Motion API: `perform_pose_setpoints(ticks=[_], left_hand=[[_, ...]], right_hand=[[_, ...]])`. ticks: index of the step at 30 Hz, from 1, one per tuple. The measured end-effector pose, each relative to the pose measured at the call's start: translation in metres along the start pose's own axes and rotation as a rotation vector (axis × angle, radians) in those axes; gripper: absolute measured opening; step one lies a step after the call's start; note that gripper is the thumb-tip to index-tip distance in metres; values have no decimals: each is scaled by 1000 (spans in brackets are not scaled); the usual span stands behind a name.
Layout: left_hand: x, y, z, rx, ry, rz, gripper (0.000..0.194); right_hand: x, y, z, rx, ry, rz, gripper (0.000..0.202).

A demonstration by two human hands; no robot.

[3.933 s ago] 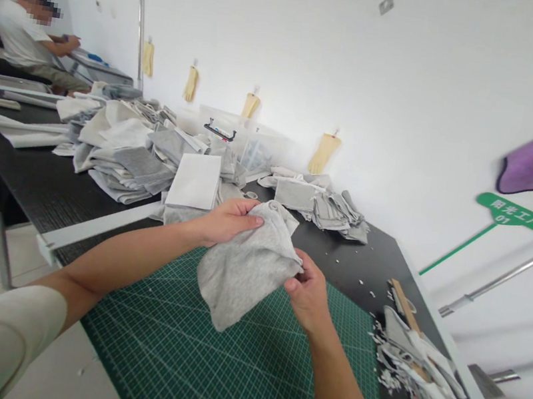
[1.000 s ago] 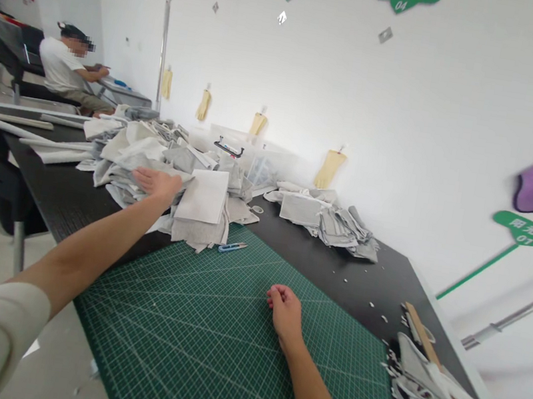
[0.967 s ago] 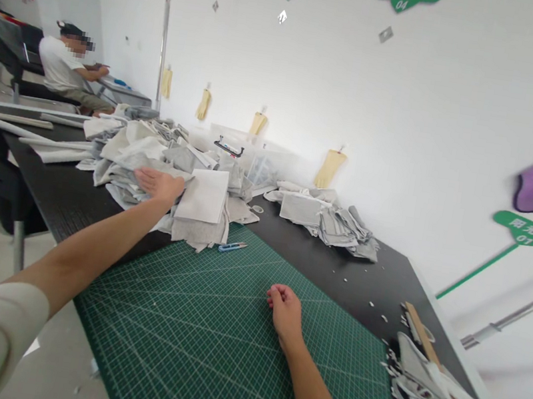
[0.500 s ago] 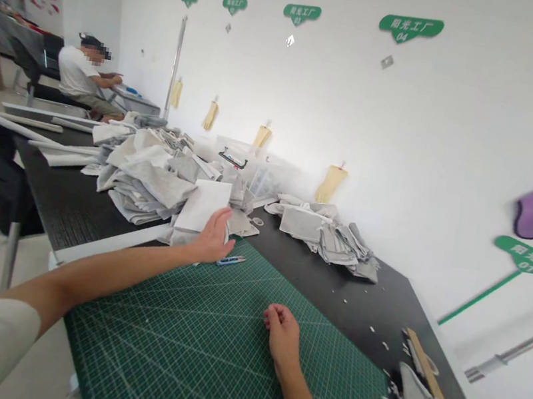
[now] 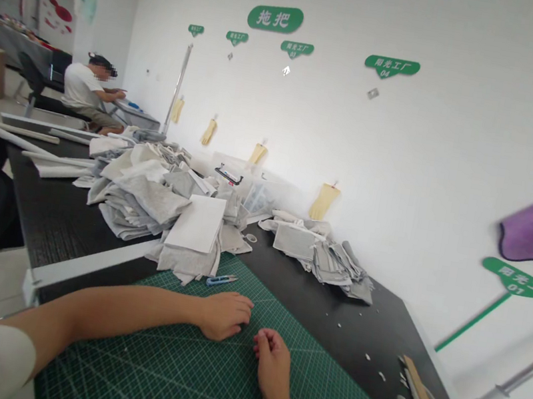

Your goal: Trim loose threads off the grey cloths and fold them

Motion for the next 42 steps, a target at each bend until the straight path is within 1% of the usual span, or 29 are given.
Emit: perform_pose_setpoints(ticks=[2,4,10,13,17,23,28,32,38,42], left_hand=[[-1,6,-10,4,-46,-20,25],[-1,13,-24,0,-125,-37,25],[6,38,-75,-6,-312,-39,28],[10,48,-97,-12,-382,-29,31],[14,58,-120,-3,-441,-13,33],[18,67,-142,17,-480,14,34],[21,72,-158,13,-549,32,34],[23,77,-171,4,-600,44,33],[39,86,-188,3,-683,44,45],[50,92,-199,-2,-722,47,49]], right_hand=[[-1,0,-1,-5,2,1,31],[0,0,-1,-15,5,-11,30],[4,-2,0,-52,11,-65,25],[4,-1,0,-65,16,-73,24],[2,-1,0,-77,31,-82,24],[0,0,-1,-77,43,-86,24],[-1,-1,0,-77,50,-87,24],[3,-2,0,-78,50,-95,25],[7,-2,1,-80,51,-129,23],[7,-3,1,-80,57,-118,23]])
Point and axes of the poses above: each hand's wrist, its own z-axis away from the middle knuckle, its own y-axis out of the palm, x = y × z, the point moved 1 cm from there along -z, towards the middle knuckle, and after that the axes turned 13 degrees about -y, right-handed, at the moved point
